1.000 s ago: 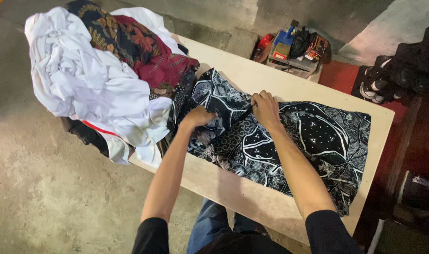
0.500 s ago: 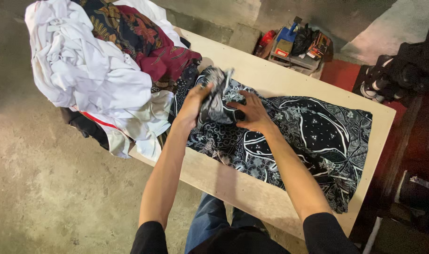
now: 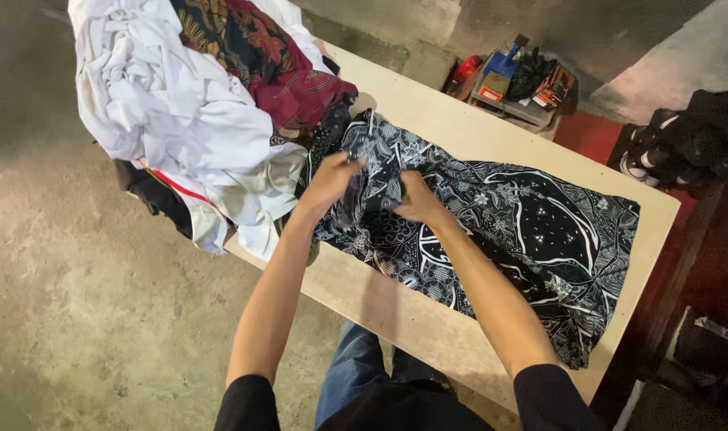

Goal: The person picks up a shirt from a pile of laundry, spreads it out on a table, folds the sleeves and sides inward, and سپس folds it into a compact square before carrying it toward a wardrobe.

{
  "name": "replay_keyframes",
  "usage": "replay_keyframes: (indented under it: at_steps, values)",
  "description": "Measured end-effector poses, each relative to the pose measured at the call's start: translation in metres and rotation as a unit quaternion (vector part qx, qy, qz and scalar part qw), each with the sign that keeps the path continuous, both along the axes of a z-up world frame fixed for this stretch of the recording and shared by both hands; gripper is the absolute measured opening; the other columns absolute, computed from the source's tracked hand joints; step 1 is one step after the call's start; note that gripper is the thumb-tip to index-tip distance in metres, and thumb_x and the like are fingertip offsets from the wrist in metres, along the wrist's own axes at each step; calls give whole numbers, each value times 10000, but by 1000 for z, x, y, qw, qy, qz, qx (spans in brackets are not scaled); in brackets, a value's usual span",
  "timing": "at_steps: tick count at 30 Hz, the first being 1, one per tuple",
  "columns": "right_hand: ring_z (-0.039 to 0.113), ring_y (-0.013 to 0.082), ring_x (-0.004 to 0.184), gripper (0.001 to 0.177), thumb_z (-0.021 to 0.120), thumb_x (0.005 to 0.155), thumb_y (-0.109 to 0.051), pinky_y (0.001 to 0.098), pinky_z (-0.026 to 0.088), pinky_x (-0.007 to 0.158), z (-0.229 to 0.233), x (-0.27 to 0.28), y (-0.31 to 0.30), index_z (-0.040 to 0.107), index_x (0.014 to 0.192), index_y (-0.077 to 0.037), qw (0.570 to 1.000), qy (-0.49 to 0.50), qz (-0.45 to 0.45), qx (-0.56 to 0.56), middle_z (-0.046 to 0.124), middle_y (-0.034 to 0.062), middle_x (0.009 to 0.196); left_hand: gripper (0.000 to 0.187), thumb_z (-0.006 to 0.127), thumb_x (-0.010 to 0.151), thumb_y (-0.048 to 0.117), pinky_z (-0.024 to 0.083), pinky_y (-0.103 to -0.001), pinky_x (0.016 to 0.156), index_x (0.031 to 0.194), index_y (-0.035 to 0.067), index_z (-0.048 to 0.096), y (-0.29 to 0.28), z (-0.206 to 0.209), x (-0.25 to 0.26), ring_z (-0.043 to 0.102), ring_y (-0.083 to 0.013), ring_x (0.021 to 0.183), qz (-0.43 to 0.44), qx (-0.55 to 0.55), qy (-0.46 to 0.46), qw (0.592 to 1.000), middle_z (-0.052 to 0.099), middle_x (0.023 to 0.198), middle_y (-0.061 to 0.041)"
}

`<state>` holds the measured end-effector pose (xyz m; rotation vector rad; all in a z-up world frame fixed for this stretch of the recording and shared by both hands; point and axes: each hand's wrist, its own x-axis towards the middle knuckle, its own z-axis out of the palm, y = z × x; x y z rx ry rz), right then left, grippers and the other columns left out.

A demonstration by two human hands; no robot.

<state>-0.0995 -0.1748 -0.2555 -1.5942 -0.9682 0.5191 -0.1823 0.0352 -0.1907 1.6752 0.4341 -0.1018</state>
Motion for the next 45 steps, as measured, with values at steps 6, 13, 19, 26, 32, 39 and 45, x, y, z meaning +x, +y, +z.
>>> replay_keyframes:
  at_steps: [6, 13, 19, 26, 32, 39, 45]
  values:
    - [570, 88, 694, 124, 666, 937, -129, 276, 458, 646, -23, 21, -5, 739, 912, -32, 966, 155, -208, -9, 683, -12, 785, 293, 509, 1070, 234, 475, -378, 898, 1151, 24, 697, 15, -38, -33, 624, -258, 968, -29, 149, -72, 986, 658, 1075, -160]
    - [632, 110, 1019, 161, 641, 980, -85, 257, 487, 971, 40, 53, -30, 722, 1116, -54, 899, 299, -203, 248, 722, 12, 1092, 350, 763, 522, 36, 488, -488, 857, 853, 139, 805, -1, -54, -65, 645, -365, 1022, -182, 512, -107, 833, 690, 1043, -134]
    - [618, 206, 1214, 152, 610, 1054, -112, 408, 480, 1125, 13, 31, -41, 653, 1199, -104, 883, 429, -46, 184, 670, 60, 1277, 213, 638, 757, 6, 569, -463, 862, 901, 98, 765, 22, -150, -50, 699, -370, 1027, -130, 523, -63, 840, 704, 1057, -157]
    - [636, 143, 1082, 300, 648, 898, -87, 312, 496, 978, 8, -51, -23, 718, 1186, -42, 938, 207, 212, -180, 732, 52, 1203, 402, 618, 915, 225, 542, -439, 818, 1296, 117, 542, 36, -141, -4, 660, -330, 955, -80, 189, 53, 977, 677, 1142, -185]
    - [503, 89, 615, 135, 565, 826, 32, 314, 431, 576, -21, -73, -9, 696, 801, 55, 916, 159, 350, -116, 618, 42, 645, 716, 642, 885, 116, 509, -356, 593, 1515, 132, 301, -8, -60, 3, 606, -209, 705, -25, -53, 182, 981, 685, 1037, -137]
    - [488, 79, 580, 133, 575, 772, 18, 321, 418, 542, -5, -71, -16, 702, 783, 56, 911, 171, 355, -120, 613, 10, 602, 373, 584, 907, -1, 357, -234, 521, 1228, 7, 774, 9, -70, 0, 441, -75, 596, -90, -61, 31, 994, 569, 717, 22]
    - [477, 103, 609, 156, 572, 821, 22, 336, 416, 557, -18, -76, -18, 723, 849, 49, 912, 191, 330, -151, 578, 29, 663, 136, 756, 901, 91, 383, -250, 582, 907, -42, 783, 17, -55, -18, 490, -68, 664, -23, 65, 16, 998, 659, 750, 14]
